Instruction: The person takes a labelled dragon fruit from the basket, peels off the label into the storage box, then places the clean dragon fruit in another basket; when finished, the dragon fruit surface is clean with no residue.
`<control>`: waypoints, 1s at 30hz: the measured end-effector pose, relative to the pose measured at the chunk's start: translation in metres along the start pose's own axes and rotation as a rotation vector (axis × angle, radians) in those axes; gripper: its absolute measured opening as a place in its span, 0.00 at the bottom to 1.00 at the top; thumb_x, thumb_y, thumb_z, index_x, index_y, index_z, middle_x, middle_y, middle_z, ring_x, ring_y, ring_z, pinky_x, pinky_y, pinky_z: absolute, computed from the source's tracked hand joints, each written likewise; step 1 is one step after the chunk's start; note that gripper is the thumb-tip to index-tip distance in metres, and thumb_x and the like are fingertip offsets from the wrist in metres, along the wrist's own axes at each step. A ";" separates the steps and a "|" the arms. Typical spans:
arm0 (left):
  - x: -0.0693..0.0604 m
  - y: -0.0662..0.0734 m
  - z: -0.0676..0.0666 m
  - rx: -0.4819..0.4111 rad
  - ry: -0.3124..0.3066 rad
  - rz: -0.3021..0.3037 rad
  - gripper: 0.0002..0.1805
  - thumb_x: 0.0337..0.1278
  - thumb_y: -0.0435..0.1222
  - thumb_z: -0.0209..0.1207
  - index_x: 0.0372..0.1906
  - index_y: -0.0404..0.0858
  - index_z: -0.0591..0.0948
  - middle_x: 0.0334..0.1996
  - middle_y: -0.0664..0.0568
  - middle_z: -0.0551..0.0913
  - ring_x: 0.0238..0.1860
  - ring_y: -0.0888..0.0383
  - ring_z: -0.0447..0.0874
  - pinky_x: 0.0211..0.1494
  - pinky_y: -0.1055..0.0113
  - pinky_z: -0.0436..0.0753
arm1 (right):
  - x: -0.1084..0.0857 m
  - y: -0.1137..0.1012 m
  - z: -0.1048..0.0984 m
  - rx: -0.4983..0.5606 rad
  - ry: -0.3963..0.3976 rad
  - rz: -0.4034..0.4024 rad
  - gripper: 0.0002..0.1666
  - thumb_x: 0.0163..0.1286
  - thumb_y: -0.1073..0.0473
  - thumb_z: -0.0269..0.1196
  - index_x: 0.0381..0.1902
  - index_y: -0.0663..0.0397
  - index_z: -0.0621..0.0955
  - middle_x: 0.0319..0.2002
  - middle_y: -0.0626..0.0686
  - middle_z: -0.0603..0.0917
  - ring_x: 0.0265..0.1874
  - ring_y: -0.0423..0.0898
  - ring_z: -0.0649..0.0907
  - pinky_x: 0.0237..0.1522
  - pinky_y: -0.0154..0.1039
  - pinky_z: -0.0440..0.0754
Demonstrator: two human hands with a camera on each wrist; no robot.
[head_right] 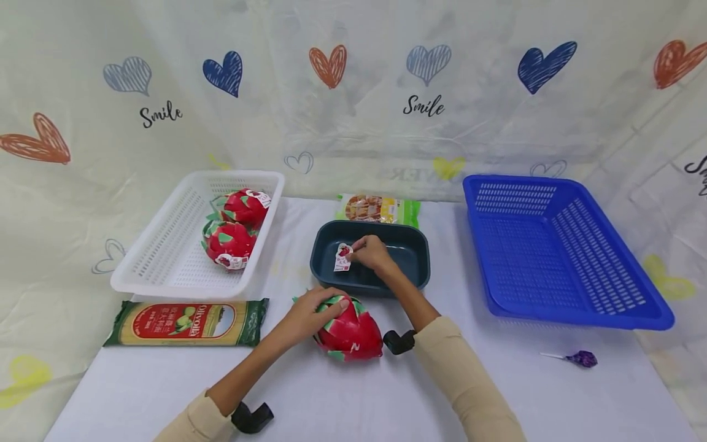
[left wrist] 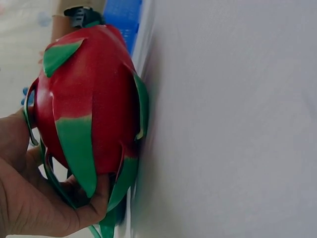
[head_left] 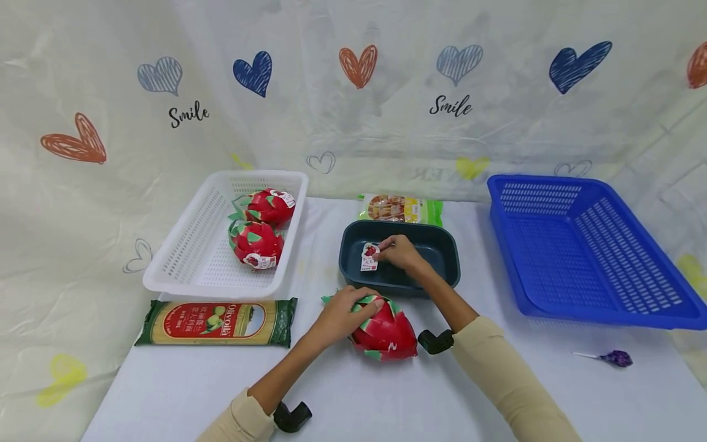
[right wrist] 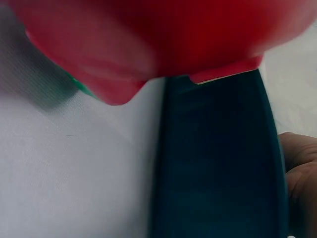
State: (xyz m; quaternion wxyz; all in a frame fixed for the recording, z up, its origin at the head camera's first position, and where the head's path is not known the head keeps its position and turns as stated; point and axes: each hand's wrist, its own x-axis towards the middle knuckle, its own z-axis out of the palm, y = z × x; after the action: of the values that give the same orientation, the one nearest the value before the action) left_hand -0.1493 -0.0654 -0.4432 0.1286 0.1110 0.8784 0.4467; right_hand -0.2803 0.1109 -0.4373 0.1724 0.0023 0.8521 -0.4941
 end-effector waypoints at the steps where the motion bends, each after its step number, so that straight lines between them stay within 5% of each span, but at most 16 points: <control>1: 0.000 0.000 0.000 0.004 0.000 0.003 0.23 0.57 0.51 0.64 0.57 0.52 0.79 0.52 0.48 0.77 0.53 0.51 0.76 0.41 0.61 0.87 | 0.001 0.000 0.001 -0.009 -0.001 0.004 0.17 0.64 0.60 0.67 0.47 0.63 0.78 0.44 0.59 0.81 0.39 0.46 0.77 0.41 0.34 0.73; 9: 0.000 -0.002 0.000 0.011 -0.017 0.038 0.20 0.59 0.51 0.62 0.55 0.52 0.80 0.50 0.49 0.78 0.50 0.53 0.76 0.40 0.63 0.86 | 0.007 0.005 0.007 -0.090 0.012 -0.014 0.16 0.61 0.60 0.69 0.44 0.62 0.78 0.43 0.58 0.79 0.37 0.47 0.75 0.37 0.34 0.71; 15: 0.001 -0.003 -0.001 0.005 -0.022 0.059 0.20 0.57 0.49 0.64 0.54 0.51 0.80 0.49 0.49 0.78 0.50 0.53 0.76 0.39 0.64 0.86 | 0.008 0.005 0.016 -0.262 0.077 -0.085 0.14 0.57 0.61 0.72 0.38 0.59 0.80 0.32 0.54 0.83 0.30 0.43 0.78 0.31 0.33 0.71; 24: 0.001 -0.003 -0.002 0.002 -0.024 0.062 0.21 0.57 0.49 0.64 0.55 0.50 0.80 0.49 0.49 0.78 0.50 0.54 0.76 0.39 0.65 0.86 | 0.008 0.005 0.025 -0.445 0.137 -0.157 0.17 0.55 0.58 0.74 0.37 0.57 0.78 0.30 0.52 0.82 0.31 0.45 0.80 0.34 0.40 0.75; 30: 0.001 -0.005 -0.001 -0.006 -0.013 0.067 0.20 0.57 0.49 0.63 0.55 0.50 0.80 0.48 0.50 0.78 0.50 0.54 0.77 0.39 0.65 0.86 | 0.005 0.004 0.025 -0.464 0.135 -0.139 0.29 0.56 0.58 0.74 0.48 0.63 0.72 0.40 0.63 0.82 0.40 0.55 0.83 0.42 0.49 0.81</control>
State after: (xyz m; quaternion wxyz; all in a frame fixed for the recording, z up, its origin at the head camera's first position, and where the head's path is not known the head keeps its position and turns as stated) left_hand -0.1515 -0.0687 -0.4465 0.1195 0.1427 0.8721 0.4525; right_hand -0.2772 0.0906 -0.4532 0.0765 -0.0631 0.9505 -0.2945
